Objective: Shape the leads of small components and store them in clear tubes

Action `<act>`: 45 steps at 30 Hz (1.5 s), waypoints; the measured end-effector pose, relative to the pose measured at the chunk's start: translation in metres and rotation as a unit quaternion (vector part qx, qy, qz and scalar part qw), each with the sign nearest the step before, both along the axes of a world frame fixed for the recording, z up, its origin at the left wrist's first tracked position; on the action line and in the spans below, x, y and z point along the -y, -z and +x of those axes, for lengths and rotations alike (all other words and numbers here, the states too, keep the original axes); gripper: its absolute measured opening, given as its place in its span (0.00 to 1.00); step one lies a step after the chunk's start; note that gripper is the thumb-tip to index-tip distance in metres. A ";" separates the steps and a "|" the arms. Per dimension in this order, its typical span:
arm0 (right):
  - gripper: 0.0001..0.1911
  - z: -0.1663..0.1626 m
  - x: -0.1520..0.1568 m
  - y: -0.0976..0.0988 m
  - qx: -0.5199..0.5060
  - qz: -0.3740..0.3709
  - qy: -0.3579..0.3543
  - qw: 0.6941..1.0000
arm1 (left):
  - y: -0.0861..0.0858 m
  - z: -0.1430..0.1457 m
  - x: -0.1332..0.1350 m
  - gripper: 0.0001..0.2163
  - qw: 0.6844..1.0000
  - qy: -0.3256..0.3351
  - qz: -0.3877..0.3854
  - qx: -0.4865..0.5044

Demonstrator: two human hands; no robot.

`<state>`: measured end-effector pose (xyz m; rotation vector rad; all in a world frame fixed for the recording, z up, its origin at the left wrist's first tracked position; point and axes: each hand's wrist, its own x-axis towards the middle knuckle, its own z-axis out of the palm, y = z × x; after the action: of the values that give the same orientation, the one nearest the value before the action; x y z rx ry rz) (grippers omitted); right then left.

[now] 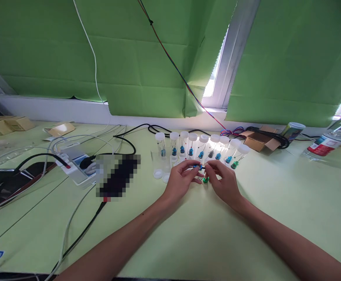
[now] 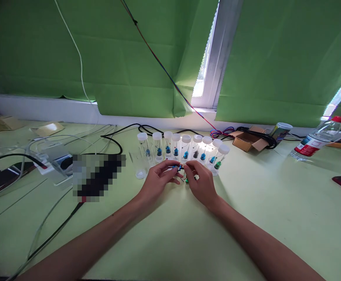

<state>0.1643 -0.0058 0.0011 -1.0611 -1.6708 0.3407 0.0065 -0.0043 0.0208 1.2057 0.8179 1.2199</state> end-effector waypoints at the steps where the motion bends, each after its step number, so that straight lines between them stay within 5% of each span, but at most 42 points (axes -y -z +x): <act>1: 0.08 0.000 0.000 0.000 -0.002 -0.010 -0.002 1.000 | 0.000 0.000 0.000 0.11 1.000 0.001 0.004 -0.004; 15: 0.13 -0.001 -0.001 0.000 -0.088 -0.100 -0.046 0.990 | -0.001 -0.001 0.002 0.12 0.999 0.022 0.025 -0.002; 30: 0.15 -0.006 -0.002 -0.004 -0.219 -0.093 -0.036 0.971 | -0.004 -0.003 0.007 0.12 0.999 0.015 0.037 0.024; 45: 0.13 -0.004 0.001 0.000 -0.152 -0.082 -0.065 0.983 | -0.002 0.002 0.004 0.20 0.999 0.025 -0.021 -0.017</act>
<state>0.1599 -0.0065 0.0011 -0.9662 -1.4570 0.7019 0.0085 -0.0083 0.0224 1.2091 0.8303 1.1399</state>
